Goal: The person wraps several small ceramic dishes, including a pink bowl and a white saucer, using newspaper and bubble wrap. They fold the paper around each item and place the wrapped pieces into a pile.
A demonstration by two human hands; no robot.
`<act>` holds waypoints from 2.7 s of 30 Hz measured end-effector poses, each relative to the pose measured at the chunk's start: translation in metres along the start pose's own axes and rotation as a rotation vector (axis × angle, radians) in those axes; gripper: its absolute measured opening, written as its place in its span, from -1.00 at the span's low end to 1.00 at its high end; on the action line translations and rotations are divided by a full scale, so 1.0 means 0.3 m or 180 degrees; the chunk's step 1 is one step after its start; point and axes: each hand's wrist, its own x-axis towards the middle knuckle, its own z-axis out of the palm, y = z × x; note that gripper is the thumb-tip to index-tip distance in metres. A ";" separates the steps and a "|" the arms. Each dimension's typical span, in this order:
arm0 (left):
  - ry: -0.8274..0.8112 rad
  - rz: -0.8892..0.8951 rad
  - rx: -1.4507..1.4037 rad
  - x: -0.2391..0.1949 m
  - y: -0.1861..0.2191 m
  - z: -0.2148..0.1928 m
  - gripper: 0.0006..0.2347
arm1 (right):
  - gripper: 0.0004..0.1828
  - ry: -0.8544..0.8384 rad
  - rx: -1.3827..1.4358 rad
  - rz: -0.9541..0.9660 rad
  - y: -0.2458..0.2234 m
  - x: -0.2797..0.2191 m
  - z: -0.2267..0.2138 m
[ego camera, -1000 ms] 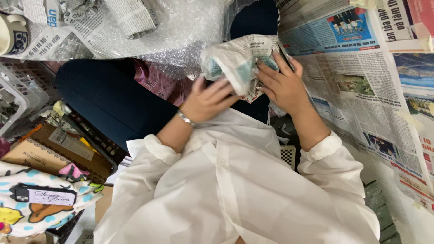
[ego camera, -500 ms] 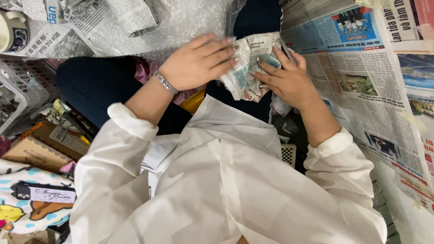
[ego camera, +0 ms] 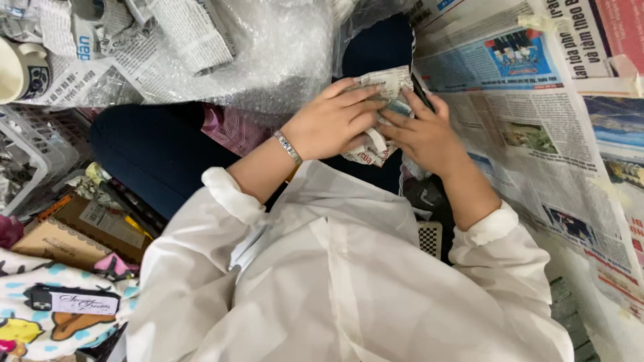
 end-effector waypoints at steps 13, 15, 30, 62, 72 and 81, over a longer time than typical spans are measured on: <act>-0.0772 -0.1131 0.0430 -0.005 0.190 0.124 0.03 | -0.67 0.0656 0.1151 0.0697 -0.034 -0.026 0.056; -0.0460 -0.1131 0.0473 0.002 0.191 0.154 -0.05 | -0.64 0.1338 0.1240 0.0816 -0.038 -0.045 0.086; -0.0015 -0.1152 0.0051 -0.057 0.151 0.225 -0.24 | -0.40 0.2009 0.3392 0.0629 -0.087 0.095 0.146; 0.0803 -0.0673 0.1181 -0.092 0.182 0.287 -0.41 | -0.29 0.1010 -0.0574 0.1031 -0.098 0.211 0.050; 0.1110 -0.1182 -0.1022 -0.298 0.086 0.206 -0.02 | -0.25 0.0992 -0.0479 0.1114 -0.084 0.211 0.104; 0.0295 -0.0104 -0.0347 -0.126 -0.052 0.143 -0.20 | -0.17 0.1136 0.0149 0.0737 0.054 0.203 0.187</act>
